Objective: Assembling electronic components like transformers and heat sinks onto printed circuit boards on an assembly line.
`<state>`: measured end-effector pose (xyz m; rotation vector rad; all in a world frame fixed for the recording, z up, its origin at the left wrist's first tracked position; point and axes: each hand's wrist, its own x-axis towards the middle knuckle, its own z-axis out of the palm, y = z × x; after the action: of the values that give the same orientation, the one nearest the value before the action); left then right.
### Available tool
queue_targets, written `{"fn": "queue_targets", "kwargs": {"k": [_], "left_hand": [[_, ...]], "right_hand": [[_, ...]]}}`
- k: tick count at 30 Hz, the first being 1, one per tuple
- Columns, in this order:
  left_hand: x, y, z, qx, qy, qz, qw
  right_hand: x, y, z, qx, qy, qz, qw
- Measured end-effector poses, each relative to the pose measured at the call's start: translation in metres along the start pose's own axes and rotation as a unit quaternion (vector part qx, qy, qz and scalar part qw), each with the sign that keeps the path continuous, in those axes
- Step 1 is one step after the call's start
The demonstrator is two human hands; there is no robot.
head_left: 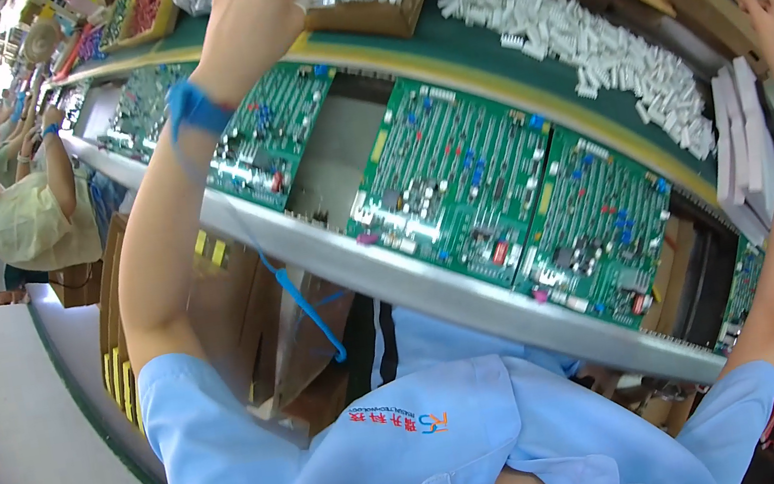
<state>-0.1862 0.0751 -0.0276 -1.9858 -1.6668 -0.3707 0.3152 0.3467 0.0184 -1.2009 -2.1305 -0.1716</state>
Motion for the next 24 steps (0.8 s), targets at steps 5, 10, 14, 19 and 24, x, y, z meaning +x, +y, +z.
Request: {"fn": "queue_targets", "kwargs": {"k": [5,10,14,19,24], "left_hand": [[0.040,-0.072,0.094,-0.003,-0.061,-0.043,0.997],[0.063,-0.075,0.112,-0.134,-0.154,-0.077,0.976],[0.067,-0.061,0.118,-0.150,-0.168,-0.131,0.965],[0.068,-0.044,0.124,-0.021,-0.177,-0.048,0.983],[0.060,-0.052,0.119,-0.127,-0.191,-0.044,0.972]], "right_hand": [[0.070,0.057,0.037,-0.089,-0.069,0.007,0.994],[0.090,0.079,0.071,-0.173,-0.364,0.124,0.907],[0.095,0.061,0.081,-0.079,-0.422,0.211,0.878],[0.111,0.068,0.114,-0.009,-0.376,0.087,0.922],[0.122,0.085,0.156,0.094,-0.346,0.059,0.932]]}}
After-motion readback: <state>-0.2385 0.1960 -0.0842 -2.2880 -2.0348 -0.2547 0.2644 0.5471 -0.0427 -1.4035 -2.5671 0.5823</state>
